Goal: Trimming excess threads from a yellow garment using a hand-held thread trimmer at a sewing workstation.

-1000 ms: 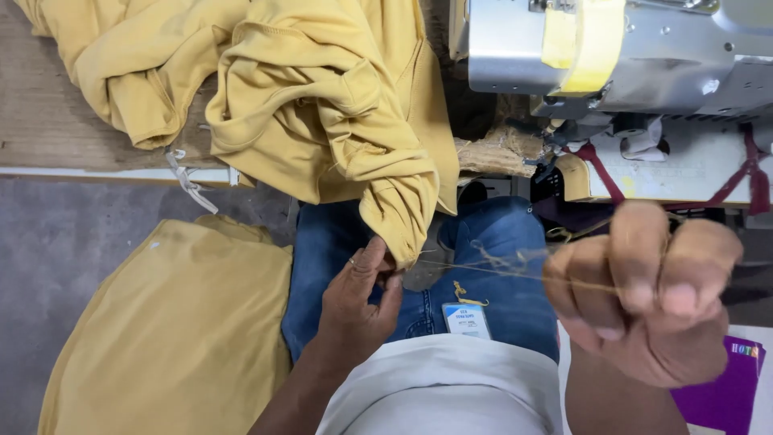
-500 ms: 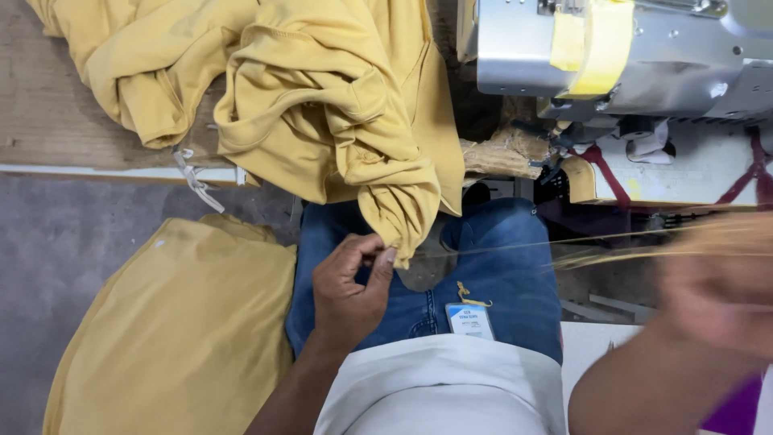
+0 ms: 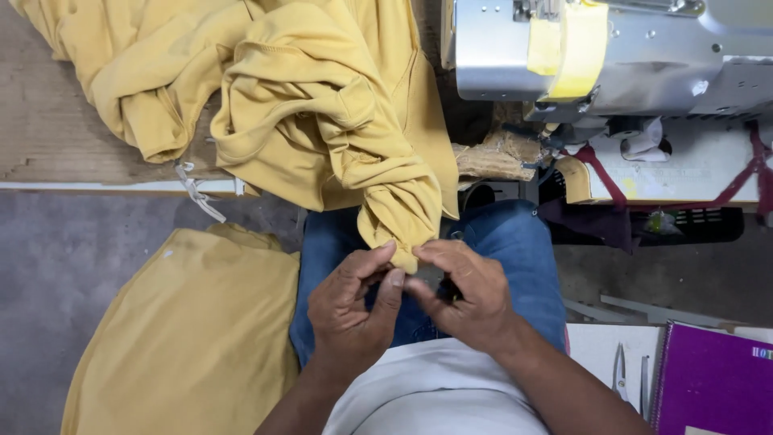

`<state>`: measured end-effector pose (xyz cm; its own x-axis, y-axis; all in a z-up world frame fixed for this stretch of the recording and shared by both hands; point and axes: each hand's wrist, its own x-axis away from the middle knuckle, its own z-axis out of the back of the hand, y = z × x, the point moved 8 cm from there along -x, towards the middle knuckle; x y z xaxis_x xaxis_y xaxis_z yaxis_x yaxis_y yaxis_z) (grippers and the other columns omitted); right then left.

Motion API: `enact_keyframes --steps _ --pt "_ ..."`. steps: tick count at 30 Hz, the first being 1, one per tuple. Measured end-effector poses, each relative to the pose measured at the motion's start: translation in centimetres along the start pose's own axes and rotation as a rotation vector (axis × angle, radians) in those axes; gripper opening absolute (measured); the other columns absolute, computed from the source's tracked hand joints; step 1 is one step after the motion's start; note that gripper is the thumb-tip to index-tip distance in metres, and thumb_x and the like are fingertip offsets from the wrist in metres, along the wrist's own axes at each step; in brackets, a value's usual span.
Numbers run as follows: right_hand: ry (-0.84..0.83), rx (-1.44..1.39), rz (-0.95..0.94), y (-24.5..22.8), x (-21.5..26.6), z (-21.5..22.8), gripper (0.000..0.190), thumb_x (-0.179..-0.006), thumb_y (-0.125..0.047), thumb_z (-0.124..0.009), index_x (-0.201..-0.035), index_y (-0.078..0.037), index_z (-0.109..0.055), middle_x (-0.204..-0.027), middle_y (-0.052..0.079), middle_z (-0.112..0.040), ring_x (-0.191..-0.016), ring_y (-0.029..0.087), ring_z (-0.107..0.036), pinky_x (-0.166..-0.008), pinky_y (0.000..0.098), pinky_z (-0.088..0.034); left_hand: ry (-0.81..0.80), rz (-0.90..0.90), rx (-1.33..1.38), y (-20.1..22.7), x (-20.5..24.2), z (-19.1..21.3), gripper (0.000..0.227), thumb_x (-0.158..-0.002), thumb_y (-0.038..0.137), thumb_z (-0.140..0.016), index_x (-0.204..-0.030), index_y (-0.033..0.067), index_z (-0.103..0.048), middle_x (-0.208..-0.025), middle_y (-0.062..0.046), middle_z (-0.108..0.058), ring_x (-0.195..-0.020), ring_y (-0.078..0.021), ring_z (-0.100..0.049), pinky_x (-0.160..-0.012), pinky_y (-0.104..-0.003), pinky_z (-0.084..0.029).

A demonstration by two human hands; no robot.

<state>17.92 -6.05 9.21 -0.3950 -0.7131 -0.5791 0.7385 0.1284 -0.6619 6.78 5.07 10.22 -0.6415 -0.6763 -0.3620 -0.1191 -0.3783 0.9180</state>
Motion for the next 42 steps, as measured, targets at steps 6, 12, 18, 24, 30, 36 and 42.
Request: enact_keyframes --steps 6,12,18,24,30,36,42 --pt "0.004 -0.131 0.018 -0.7 -3.5 2.9 0.014 -0.098 -0.010 -0.063 -0.101 0.002 -0.068 -0.086 0.015 -0.072 -0.074 0.022 -0.072 -0.067 0.0282 -0.060 -0.098 -0.410 -0.487 3.0 -2.1 0.3 0.015 -0.102 0.011 -0.062 -0.114 0.0032 -0.065 -0.110 -0.016 -0.064 -0.097 -0.0320 -0.064 -0.086 -0.042 -0.055" --pt "-0.028 -0.142 -0.086 0.3 -5.7 4.8 0.010 -0.098 -0.006 -0.060 -0.096 0.000 -0.067 -0.083 0.011 -0.069 -0.072 0.018 -0.066 -0.064 0.0277 -0.052 -0.411 -0.027 -0.230 1.3 -5.2 -1.3 0.020 -0.101 0.022 -0.057 -0.106 0.0065 -0.068 -0.097 -0.007 -0.069 -0.089 -0.0229 -0.066 -0.079 -0.035 -0.052" --pt "0.071 -0.130 -0.098 1.8 -6.7 4.4 0.006 -0.095 0.001 -0.065 -0.096 0.001 -0.071 -0.084 0.014 -0.069 -0.070 0.023 -0.066 -0.063 0.0319 -0.053 -0.553 0.391 0.268 -2.6 -5.4 -2.3 0.019 -0.099 0.017 -0.065 -0.091 0.0016 -0.071 -0.066 0.000 -0.055 -0.063 -0.0059 -0.048 -0.056 -0.022 -0.044" --pt "0.157 -0.091 0.001 0.3 -6.5 4.1 0.007 -0.093 0.003 -0.070 -0.096 0.002 -0.076 -0.082 0.015 -0.070 -0.061 0.025 -0.066 -0.054 0.0326 -0.054 -0.485 0.449 0.498 -3.5 -5.3 -2.2 0.022 -0.100 0.008 -0.062 -0.085 -0.0062 -0.071 -0.052 -0.002 -0.048 -0.055 -0.0038 -0.042 -0.051 -0.019 -0.043" --pt "0.124 0.036 0.145 -1.0 -5.2 3.8 0.009 -0.085 0.000 -0.078 -0.093 -0.005 -0.079 -0.088 0.010 -0.072 -0.061 0.024 -0.070 -0.053 0.0308 -0.057 -0.472 0.484 0.487 -4.2 -5.5 -2.4 0.026 -0.100 0.007 -0.059 -0.083 -0.0072 -0.071 -0.046 -0.004 -0.049 -0.051 -0.0037 -0.040 -0.049 -0.018 -0.041" --pt "0.046 0.066 0.223 -1.2 -5.8 3.2 0.009 -0.088 0.002 -0.073 -0.088 -0.006 -0.075 -0.082 0.009 -0.068 -0.053 0.022 -0.065 -0.050 0.0297 -0.056 -0.463 0.488 0.463 -4.3 -5.6 -2.9 0.023 -0.099 0.007 -0.061 -0.085 -0.0075 -0.073 -0.043 -0.003 -0.047 -0.050 -0.0021 -0.038 -0.048 -0.016 -0.037" --pt "-0.201 -0.116 0.079 -1.6 -5.9 2.8 0.010 -0.094 -0.006 -0.064 -0.084 -0.009 -0.064 -0.077 0.007 -0.060 -0.047 0.027 -0.059 -0.043 0.0338 -0.052 -0.433 0.486 0.430 -4.8 -5.3 -3.2 0.022 -0.097 0.007 -0.062 -0.084 -0.0068 -0.072 -0.042 -0.002 -0.046 -0.047 -0.0010 -0.037 -0.046 -0.014 -0.033"
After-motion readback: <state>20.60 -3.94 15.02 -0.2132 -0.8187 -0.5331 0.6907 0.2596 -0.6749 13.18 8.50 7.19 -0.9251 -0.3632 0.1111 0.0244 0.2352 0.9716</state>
